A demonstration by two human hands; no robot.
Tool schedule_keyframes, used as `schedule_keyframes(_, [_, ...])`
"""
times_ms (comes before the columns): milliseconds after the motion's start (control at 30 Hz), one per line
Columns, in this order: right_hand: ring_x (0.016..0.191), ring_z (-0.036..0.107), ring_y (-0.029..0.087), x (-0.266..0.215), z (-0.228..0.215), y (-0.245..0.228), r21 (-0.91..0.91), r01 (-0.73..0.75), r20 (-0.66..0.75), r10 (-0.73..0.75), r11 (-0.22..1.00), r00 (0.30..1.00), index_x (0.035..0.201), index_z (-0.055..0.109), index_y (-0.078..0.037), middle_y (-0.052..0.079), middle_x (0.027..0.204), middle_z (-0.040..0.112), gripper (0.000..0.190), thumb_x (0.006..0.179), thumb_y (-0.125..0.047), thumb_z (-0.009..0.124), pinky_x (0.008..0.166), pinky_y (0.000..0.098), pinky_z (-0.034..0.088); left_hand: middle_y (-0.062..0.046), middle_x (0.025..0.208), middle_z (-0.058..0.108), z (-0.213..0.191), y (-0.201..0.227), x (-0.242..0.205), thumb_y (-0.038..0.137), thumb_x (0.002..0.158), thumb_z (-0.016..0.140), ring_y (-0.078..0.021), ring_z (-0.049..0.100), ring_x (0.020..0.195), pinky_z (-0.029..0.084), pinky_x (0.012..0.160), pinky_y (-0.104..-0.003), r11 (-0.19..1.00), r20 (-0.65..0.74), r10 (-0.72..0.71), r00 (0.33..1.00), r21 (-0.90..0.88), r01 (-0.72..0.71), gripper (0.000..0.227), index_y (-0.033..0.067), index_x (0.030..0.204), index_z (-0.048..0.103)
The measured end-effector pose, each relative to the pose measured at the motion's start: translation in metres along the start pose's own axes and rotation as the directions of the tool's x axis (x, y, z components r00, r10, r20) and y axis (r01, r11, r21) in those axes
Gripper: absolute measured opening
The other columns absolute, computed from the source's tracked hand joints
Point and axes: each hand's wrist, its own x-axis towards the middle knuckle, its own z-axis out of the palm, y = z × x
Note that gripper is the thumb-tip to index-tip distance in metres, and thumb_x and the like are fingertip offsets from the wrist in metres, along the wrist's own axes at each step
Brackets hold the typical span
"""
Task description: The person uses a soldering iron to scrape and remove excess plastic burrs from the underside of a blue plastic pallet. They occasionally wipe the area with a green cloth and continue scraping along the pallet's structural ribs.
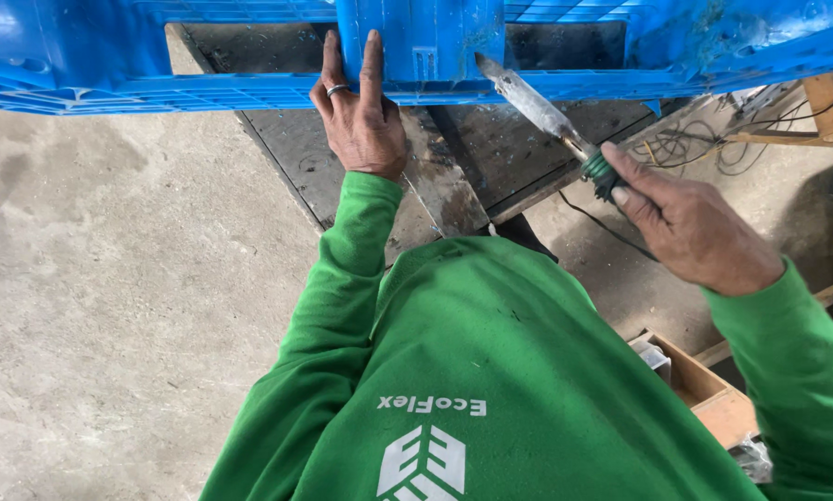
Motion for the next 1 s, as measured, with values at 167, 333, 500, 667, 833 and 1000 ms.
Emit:
schedule_keyframes(167, [0.060,0.064,0.029,0.017,-0.026,0.007,-0.127,-0.282,0.170,0.301,0.951,0.938,0.157,0.046,-0.023,0.020,0.085,0.070,0.055,0.104,-0.031,0.053,0.068,0.0409,0.059,-0.012,0.168,0.032,0.002,0.001,-0.001,-0.006,0.081,0.068,-0.0358,0.046,0.131,0.048,0.113,-0.046,0.998,0.033,-0.051,0.998,-0.018,0.052,0.090,0.0362,0.157,0.045])
schedule_keyframes(333, [0.063,0.063,0.028,0.043,-0.052,0.005,-0.262,-0.088,0.170,0.135,0.961,0.976,0.157,0.049,-0.020,0.023,0.079,0.065,0.054,0.105,-0.032,0.056,0.064,0.0437,0.052,-0.011,0.168,0.031,0.004,0.007,-0.001,-0.006,0.084,0.067,-0.0354,0.046,0.136,0.046,0.118,-0.047,0.999,-0.015,-0.050,0.999,-0.010,0.050,0.087,0.0344,0.158,0.046])
schedule_keyframes(500, [0.054,0.065,0.025,0.061,-0.072,0.002,-0.472,-0.248,0.285,0.413,0.846,0.865,0.163,0.045,-0.028,0.018,0.070,0.068,0.058,0.106,-0.033,0.054,0.059,0.0375,0.056,-0.010,0.168,0.032,0.008,0.015,-0.003,-0.004,0.088,0.068,-0.0363,0.046,0.139,0.045,0.120,-0.048,0.996,-0.056,-0.087,0.995,0.005,0.088,0.082,0.0347,0.157,0.047])
schedule_keyframes(667, [0.052,0.061,0.024,0.075,-0.088,0.003,-0.554,-0.131,0.316,0.354,0.822,0.880,0.162,0.041,-0.027,0.015,0.072,0.065,0.057,0.107,-0.031,0.053,0.055,0.0381,0.055,-0.008,0.169,0.033,0.014,0.022,-0.003,-0.007,0.089,0.067,-0.0377,0.044,0.145,0.047,0.122,-0.047,0.992,-0.107,-0.125,0.986,0.016,0.127,0.083,0.0361,0.157,0.046])
schedule_keyframes(833, [0.048,0.059,0.023,0.082,-0.100,0.010,-0.497,0.129,0.324,0.046,0.858,0.945,0.156,0.047,-0.020,0.012,0.073,0.064,0.056,0.102,-0.030,0.054,0.049,0.0405,0.052,-0.008,0.169,0.033,0.020,0.031,-0.003,-0.008,0.087,0.067,-0.0380,0.041,0.149,0.047,0.123,-0.046,0.984,-0.166,-0.172,0.971,0.006,0.176,0.085,0.0379,0.156,0.047])
schedule_keyframes(1000, [0.052,0.056,0.018,0.081,-0.106,0.025,-0.743,0.365,0.291,-0.221,0.560,0.931,0.153,0.053,-0.025,0.004,0.067,0.059,0.053,0.102,-0.037,0.055,0.048,0.0328,0.051,-0.005,0.169,0.032,0.025,0.035,-0.006,-0.009,0.084,0.067,-0.0365,0.038,0.152,0.045,0.128,-0.047,0.979,-0.190,-0.200,0.961,-0.009,0.202,0.088,0.0388,0.156,0.048])
